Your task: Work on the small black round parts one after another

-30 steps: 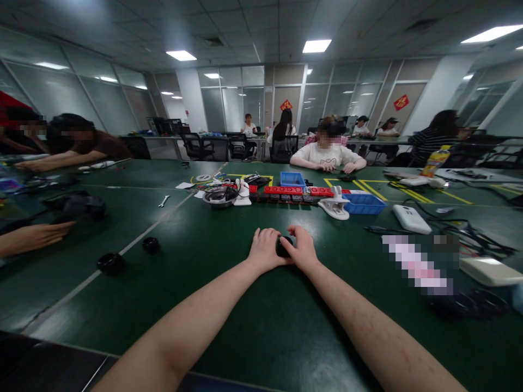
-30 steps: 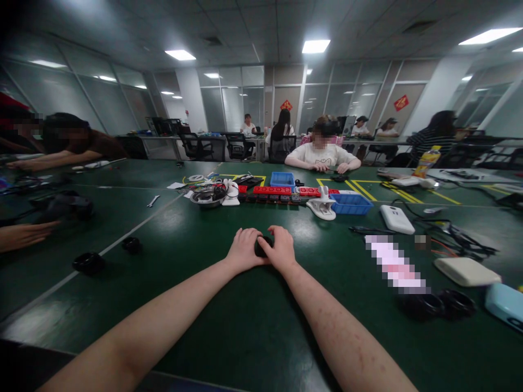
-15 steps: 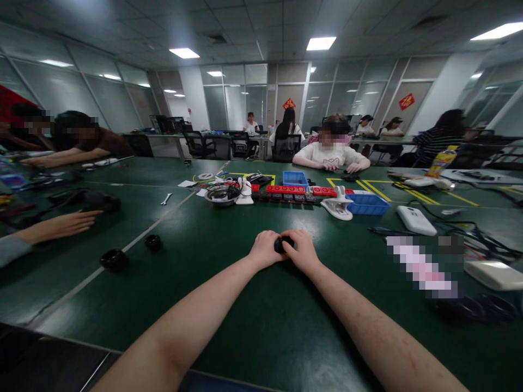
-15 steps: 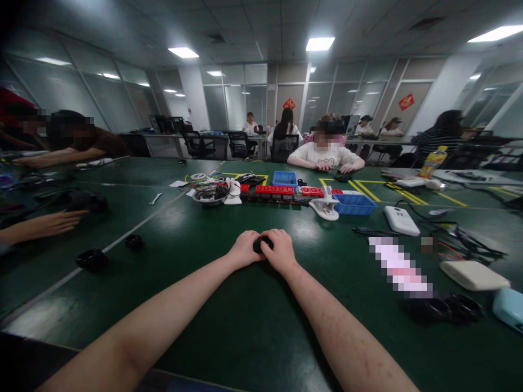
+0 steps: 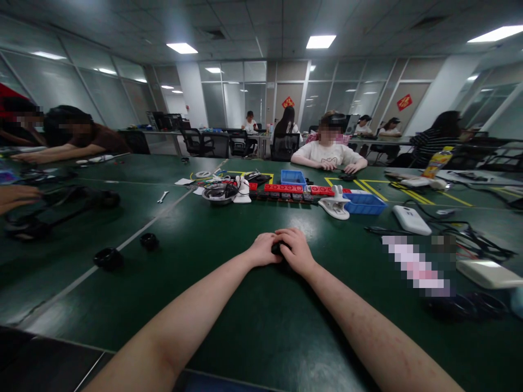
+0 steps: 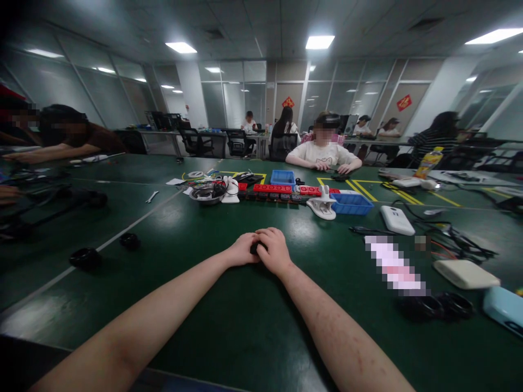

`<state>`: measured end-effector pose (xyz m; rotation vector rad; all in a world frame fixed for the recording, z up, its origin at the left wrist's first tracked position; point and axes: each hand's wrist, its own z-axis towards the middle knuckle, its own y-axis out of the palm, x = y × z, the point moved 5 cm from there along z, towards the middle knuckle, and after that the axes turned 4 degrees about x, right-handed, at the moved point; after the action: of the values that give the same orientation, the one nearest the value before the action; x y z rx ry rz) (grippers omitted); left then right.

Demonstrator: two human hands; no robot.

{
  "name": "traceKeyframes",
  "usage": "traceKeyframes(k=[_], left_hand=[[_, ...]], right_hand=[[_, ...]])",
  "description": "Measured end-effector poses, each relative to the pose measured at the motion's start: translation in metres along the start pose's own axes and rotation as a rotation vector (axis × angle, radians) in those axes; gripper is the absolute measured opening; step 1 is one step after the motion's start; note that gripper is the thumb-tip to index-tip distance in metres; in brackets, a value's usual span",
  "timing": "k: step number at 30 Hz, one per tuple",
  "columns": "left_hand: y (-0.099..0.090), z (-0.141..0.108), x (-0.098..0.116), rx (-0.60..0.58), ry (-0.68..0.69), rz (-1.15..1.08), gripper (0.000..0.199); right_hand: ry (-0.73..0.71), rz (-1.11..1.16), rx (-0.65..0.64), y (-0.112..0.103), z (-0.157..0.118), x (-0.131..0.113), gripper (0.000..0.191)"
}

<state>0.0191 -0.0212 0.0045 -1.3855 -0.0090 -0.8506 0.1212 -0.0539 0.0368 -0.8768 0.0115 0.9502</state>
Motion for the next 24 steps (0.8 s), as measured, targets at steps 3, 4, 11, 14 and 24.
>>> traceKeyframes(k=[3,4,11,14,24], left_hand=[[-0.002,-0.002,0.004,0.001,0.035,0.008,0.052],[-0.003,-0.003,0.005,0.002,0.039,0.007,0.056],[-0.005,-0.010,0.013,0.109,-0.010,0.072,0.069],[-0.003,-0.012,0.015,0.173,-0.098,0.145,0.066],[0.000,-0.011,0.016,0.157,-0.173,0.191,0.045]], right_hand=[[0.024,-0.024,0.039,-0.003,0.000,0.000,0.021],[0.039,-0.035,0.054,-0.004,-0.001,0.002,0.023],[0.158,-0.118,0.101,-0.001,-0.003,0.019,0.030],[0.198,-0.140,0.103,0.001,-0.003,0.023,0.027],[0.226,-0.128,0.088,0.001,0.000,0.021,0.020]])
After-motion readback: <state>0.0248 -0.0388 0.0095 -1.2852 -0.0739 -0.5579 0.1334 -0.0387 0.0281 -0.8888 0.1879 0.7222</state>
